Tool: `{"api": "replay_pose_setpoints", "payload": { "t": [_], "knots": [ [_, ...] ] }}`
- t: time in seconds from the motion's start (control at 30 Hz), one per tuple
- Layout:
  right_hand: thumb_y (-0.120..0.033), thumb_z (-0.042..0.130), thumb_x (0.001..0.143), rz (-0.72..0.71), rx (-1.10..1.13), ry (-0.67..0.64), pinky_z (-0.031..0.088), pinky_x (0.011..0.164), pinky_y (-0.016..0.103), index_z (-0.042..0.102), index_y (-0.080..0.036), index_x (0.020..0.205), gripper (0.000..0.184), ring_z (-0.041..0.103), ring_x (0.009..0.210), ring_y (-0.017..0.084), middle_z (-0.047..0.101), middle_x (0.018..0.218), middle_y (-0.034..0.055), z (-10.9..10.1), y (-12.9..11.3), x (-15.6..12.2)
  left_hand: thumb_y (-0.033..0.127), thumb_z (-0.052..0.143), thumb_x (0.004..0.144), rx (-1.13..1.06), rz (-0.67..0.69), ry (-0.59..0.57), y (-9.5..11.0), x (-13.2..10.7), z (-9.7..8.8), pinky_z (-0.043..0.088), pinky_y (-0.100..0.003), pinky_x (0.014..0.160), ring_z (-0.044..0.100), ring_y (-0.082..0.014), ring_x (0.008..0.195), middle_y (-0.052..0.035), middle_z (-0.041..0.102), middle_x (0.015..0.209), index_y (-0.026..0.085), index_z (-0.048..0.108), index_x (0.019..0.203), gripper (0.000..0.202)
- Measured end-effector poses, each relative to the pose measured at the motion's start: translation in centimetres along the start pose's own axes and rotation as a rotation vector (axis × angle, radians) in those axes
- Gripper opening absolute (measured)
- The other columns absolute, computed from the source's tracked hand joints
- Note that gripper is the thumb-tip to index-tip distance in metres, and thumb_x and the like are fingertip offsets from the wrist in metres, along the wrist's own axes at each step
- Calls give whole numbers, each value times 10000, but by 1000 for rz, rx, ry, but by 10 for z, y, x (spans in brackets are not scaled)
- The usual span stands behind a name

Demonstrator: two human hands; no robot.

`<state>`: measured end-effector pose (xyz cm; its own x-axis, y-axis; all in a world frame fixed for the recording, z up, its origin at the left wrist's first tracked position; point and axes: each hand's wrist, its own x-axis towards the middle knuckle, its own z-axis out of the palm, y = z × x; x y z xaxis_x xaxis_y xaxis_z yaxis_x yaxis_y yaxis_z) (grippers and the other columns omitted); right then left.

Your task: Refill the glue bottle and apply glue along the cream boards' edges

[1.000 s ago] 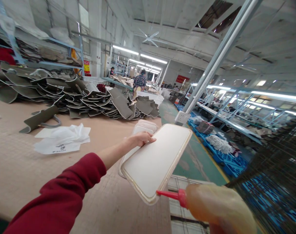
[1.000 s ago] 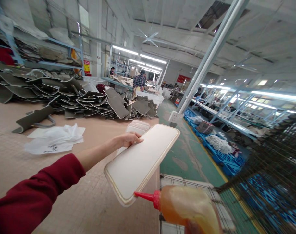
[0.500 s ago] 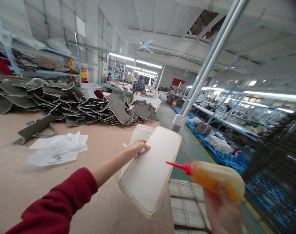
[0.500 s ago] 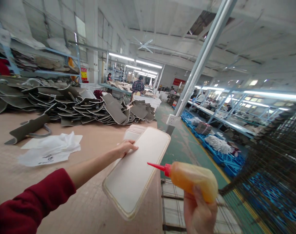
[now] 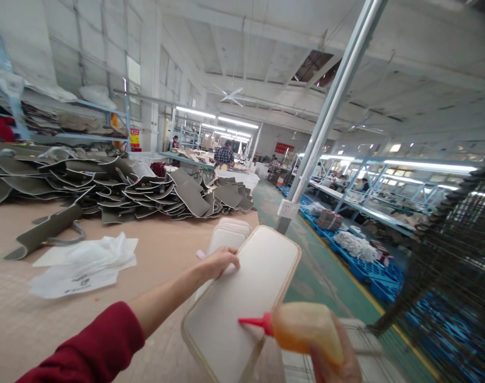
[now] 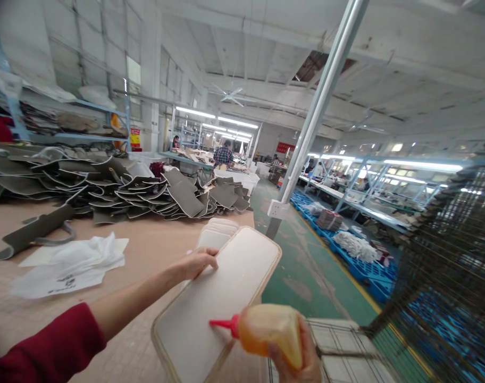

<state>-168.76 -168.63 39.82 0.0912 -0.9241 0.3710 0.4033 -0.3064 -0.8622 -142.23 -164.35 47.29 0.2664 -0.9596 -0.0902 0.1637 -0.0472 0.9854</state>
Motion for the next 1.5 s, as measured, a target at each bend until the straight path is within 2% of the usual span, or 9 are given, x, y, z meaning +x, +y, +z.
{"api": "replay_pose_setpoints", "payload": {
  "t": [0.1,0.3,0.53,0.67,0.77,0.9,1.13,1.33,1.5],
  "knots": [
    [-393,861,501,47,24,38,520,669,233,562,-166,1136,737,603,798,189,639,974,67,8,-2,0,135,522,411,37,30,0,1,-4,1,438,-249,527,557,-170,564,12,608,543,140,689,736,366],
    [-389,848,535,-135,56,201,456,767,171,561,-214,1159,709,539,835,112,581,978,-15,19,-34,57,123,530,444,53,105,-104,2,-16,8,411,-213,531,577,-158,612,-1,643,632,134,699,786,382],
    [-476,817,546,51,0,6,497,687,237,513,-194,1218,789,591,851,193,623,1018,47,23,4,-6,123,537,435,52,78,-34,4,-18,-5,422,-220,536,586,-168,622,-1,656,642,130,710,835,436],
    [-392,838,549,-79,84,188,502,724,239,537,-202,1186,730,581,843,166,615,1012,31,20,-19,24,110,538,441,25,64,-98,10,-24,-11,449,-230,569,607,-175,645,-7,681,693,142,712,872,466],
    [-376,850,535,-60,107,172,490,745,198,554,-208,1162,713,580,845,142,623,980,12,22,-26,30,111,543,443,-2,41,-113,11,-26,-16,470,-254,596,618,-185,646,-16,692,714,139,711,892,481],
    [-401,831,567,66,132,83,480,747,164,557,-224,1183,696,589,833,126,638,991,11,33,-13,4,115,545,439,-2,15,-75,7,-24,-25,465,-255,588,625,-197,659,-18,689,690,137,713,881,474],
    [-351,859,524,-102,75,225,482,695,175,555,-187,1176,738,554,826,130,595,996,11,42,-14,31,109,551,445,-12,25,-121,8,-22,-29,470,-254,617,626,-197,697,-17,696,723,145,713,866,453],
    [-417,827,563,43,19,-1,491,739,228,516,-162,1227,776,597,864,188,634,1030,72,50,10,10,111,554,441,1,6,-85,-1,-11,-37,445,-236,585,611,-189,672,-7,680,684,144,713,854,443],
    [-364,833,585,-150,64,217,439,803,165,537,-202,1174,679,549,876,106,589,1033,-15,52,-2,55,98,552,454,25,8,-194,2,-4,-29,445,-226,610,619,-195,729,-7,694,739,144,719,887,466]
  ]
}}
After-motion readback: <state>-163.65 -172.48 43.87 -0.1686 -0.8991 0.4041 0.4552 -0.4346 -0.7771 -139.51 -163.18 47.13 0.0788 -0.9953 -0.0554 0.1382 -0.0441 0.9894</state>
